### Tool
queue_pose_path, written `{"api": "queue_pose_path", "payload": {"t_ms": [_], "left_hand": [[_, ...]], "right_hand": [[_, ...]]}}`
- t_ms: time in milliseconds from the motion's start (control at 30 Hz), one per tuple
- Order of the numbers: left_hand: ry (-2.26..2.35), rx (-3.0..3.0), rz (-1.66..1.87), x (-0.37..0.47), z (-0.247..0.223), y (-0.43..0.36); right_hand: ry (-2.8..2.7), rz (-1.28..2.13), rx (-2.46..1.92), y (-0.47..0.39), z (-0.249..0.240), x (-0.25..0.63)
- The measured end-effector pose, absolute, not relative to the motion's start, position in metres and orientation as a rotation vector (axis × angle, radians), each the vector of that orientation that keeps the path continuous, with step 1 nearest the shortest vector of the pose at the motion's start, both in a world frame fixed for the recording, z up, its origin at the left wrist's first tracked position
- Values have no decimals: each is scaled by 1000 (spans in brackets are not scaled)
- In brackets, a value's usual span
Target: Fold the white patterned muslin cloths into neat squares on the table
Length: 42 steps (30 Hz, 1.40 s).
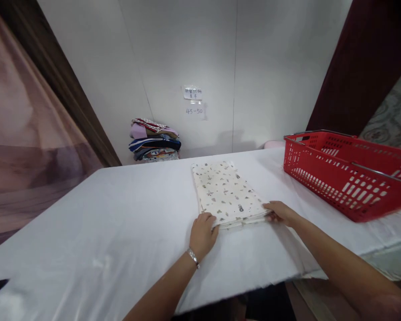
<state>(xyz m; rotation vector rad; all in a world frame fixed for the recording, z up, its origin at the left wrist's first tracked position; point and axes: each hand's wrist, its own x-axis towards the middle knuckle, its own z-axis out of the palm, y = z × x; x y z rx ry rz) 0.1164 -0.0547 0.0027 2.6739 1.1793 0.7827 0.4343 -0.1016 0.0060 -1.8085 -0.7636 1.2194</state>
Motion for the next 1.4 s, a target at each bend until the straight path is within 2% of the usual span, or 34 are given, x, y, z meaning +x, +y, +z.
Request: {"api": "queue_pose_path", "payload": {"t_ms": [167,333,500,833,1400], "left_hand": [[1200,2688,803,112,-1,-50],[1270,2672,770,112,1,-49],[1373,2595,699,113,5,-52],[1313,2582,745,105,3,-55],[1209,2636,683,93,-2,-49]], "right_hand": [[-820,1185,-1905,-98,29,433],[-874,1169,-1751,-95,39,436],[-890,1265,-1955,-98,33,434],[-942,1201,-2175,-97,17,439],[-692,1461,-1822,-106,39,440]]}}
